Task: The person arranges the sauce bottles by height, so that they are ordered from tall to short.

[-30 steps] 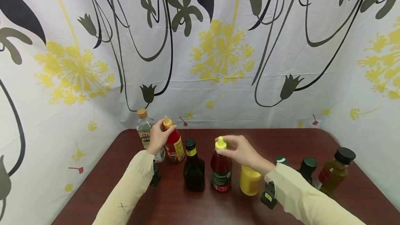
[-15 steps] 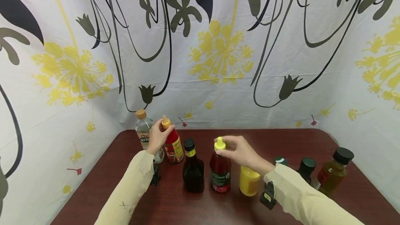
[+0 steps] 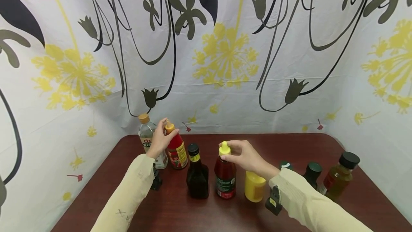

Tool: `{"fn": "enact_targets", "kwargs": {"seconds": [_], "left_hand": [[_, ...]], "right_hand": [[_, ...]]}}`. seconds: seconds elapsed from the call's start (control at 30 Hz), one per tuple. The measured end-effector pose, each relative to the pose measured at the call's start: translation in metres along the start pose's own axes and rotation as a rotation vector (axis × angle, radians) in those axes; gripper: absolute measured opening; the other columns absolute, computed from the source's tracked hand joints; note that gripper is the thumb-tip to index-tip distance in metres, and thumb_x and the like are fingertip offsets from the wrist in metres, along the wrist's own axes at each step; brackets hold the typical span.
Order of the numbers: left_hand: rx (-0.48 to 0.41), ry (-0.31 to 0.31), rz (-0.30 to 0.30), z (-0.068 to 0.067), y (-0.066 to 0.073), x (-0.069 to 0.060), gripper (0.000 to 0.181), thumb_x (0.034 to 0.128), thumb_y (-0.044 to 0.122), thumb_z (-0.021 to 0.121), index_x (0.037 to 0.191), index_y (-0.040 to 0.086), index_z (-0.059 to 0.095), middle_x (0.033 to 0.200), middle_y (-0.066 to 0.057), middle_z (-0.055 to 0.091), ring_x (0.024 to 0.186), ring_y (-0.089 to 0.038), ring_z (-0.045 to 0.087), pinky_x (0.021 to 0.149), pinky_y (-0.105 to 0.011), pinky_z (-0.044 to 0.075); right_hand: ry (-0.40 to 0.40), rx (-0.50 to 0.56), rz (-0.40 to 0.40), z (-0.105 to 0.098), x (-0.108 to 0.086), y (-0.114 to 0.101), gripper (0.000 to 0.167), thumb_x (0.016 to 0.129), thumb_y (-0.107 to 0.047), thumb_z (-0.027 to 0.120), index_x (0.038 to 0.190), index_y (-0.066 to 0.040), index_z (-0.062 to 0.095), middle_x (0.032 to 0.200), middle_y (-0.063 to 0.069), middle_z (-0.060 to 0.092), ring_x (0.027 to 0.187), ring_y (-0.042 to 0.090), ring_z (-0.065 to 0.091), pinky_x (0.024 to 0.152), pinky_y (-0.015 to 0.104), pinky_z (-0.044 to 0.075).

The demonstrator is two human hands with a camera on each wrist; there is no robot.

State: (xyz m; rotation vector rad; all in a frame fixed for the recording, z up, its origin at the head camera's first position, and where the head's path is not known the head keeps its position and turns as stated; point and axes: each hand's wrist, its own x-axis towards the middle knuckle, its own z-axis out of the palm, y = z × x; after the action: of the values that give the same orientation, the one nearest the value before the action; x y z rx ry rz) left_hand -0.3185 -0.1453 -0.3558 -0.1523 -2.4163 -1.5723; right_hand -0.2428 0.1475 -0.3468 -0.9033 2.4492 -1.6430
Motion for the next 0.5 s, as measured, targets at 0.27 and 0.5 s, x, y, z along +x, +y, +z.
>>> {"fn": "enact_targets", "kwargs": {"seconds": [0.27, 0.5], "left_hand": [[0.014, -0.029, 0.08, -0.011, 0.011, -0.003, 0.06, 0.084, 0.025, 0.061, 0.134, 0.012, 0.031, 0.136, -0.012, 0.035, 0.126, -0.024, 0.031, 0.099, -0.046, 0.029], [0.019, -0.059, 0.148, -0.023, 0.024, -0.01, 0.06, 0.0834, 0.023, 0.062, 0.134, 0.012, 0.032, 0.137, -0.011, 0.035, 0.127, -0.02, 0.029, 0.102, -0.042, 0.024]], "right_hand": [[0.001, -0.005, -0.004, -0.001, 0.0, 0.0, 0.042, 0.082, -0.015, 0.063, 0.118, 0.003, 0.052, 0.118, 0.02, 0.052, 0.105, 0.026, 0.054, 0.075, 0.025, 0.049], [-0.002, -0.018, -0.001, 0.0, 0.0, 0.0, 0.042, 0.082, -0.016, 0.063, 0.118, 0.003, 0.052, 0.118, 0.019, 0.052, 0.104, 0.025, 0.054, 0.075, 0.025, 0.049]]}}
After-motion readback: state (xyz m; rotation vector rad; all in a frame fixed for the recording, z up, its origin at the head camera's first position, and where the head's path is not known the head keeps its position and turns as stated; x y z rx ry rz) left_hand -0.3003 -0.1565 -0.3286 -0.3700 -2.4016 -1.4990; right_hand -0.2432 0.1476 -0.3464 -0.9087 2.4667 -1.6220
